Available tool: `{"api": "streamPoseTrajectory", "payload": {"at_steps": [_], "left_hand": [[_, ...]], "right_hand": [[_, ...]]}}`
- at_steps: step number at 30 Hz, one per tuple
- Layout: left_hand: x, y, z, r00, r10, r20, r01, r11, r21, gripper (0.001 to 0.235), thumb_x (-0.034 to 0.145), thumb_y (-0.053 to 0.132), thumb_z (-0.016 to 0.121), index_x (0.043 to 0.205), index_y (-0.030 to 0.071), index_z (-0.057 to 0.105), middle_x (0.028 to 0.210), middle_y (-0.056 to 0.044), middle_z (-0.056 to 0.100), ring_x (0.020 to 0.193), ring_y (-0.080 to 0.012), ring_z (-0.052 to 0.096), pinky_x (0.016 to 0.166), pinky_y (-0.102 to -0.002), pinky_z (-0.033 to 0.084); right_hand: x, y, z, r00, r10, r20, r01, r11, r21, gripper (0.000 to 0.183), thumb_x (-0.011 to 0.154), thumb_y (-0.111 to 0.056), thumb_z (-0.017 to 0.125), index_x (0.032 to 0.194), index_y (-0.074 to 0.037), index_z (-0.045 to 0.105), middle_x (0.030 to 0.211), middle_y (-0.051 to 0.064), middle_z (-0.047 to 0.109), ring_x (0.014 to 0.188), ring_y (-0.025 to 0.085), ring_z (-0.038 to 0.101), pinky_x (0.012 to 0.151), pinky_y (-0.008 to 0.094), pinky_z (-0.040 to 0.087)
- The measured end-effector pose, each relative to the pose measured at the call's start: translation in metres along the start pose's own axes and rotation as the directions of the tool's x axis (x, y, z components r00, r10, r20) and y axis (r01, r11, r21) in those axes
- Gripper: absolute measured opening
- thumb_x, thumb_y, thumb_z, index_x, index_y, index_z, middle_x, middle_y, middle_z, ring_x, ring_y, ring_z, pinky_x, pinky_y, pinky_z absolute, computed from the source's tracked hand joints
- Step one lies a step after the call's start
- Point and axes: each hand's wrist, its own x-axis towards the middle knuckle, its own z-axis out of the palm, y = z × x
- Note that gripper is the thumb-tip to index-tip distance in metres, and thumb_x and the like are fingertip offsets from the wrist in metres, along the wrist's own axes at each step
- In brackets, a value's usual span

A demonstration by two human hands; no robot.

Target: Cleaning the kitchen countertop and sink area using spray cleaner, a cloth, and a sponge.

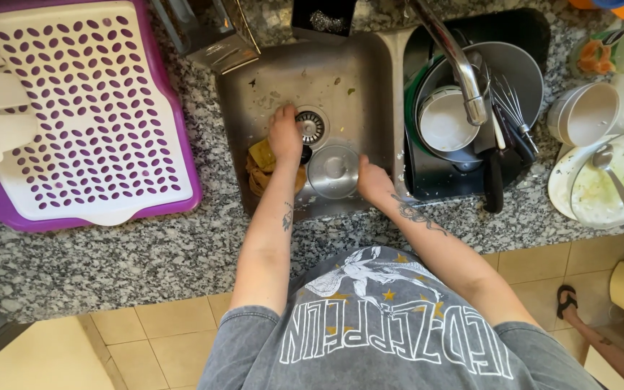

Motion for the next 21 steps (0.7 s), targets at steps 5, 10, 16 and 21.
{"api": "streamPoseTrajectory", "payload": {"at_steps": [5, 10, 16, 21], "left_hand": [[-0.008, 0.002, -0.007, 0.99, -0.057, 0.131, 0.04, 0.991, 0.128, 0.02, 0.084, 0.022, 0.065, 0.093, 0.007, 0.054, 0.083, -0.014, 0.064, 0.088, -0.0379, 0.064, 0.072, -0.051, 0.053], [-0.031, -0.012, 0.019, 0.99, 0.078, 0.117, -0.114, 0.931, 0.347, 0.021, 0.075, 0.022, 0.07, 0.091, 0.011, 0.064, 0.074, -0.011, 0.066, 0.081, -0.0321, 0.067, 0.071, -0.043, 0.053], [-0.051, -0.033, 0.056, 0.932, 0.358, -0.052, -0.276, 0.797, 0.537, 0.015, 0.079, 0.016, 0.055, 0.081, 0.021, 0.069, 0.072, -0.004, 0.066, 0.076, -0.0242, 0.062, 0.067, -0.039, 0.044], [-0.071, -0.019, 0.025, 0.949, 0.309, 0.068, -0.302, 0.821, 0.485, 0.018, 0.08, 0.013, 0.05, 0.083, 0.018, 0.066, 0.087, -0.004, 0.064, 0.086, -0.0267, 0.059, 0.072, -0.043, 0.044]], "right_hand": [[-0.017, -0.007, -0.012, 0.997, -0.003, -0.083, 0.009, 0.998, 0.069, 0.055, 0.087, -0.004, 0.048, 0.138, 0.006, 0.029, 0.098, 0.034, 0.061, 0.089, 0.049, 0.063, 0.074, 0.057, 0.052], [-0.057, -0.019, -0.068, 0.761, -0.396, -0.513, 0.36, 0.917, -0.174, 0.038, 0.085, -0.008, 0.058, 0.122, -0.003, 0.053, 0.094, 0.018, 0.062, 0.091, 0.037, 0.061, 0.075, 0.045, 0.052], [-0.107, -0.008, -0.182, 0.391, -0.319, -0.863, 0.061, 0.945, -0.322, 0.045, 0.09, -0.023, 0.065, 0.131, -0.011, 0.05, 0.126, 0.014, 0.05, 0.116, 0.034, 0.044, 0.09, 0.047, 0.037], [-0.099, -0.015, -0.191, 0.502, -0.189, -0.844, -0.023, 0.973, -0.231, 0.061, 0.094, -0.044, 0.062, 0.126, 0.005, 0.046, 0.096, 0.017, 0.061, 0.083, 0.033, 0.059, 0.067, 0.043, 0.048]]}}
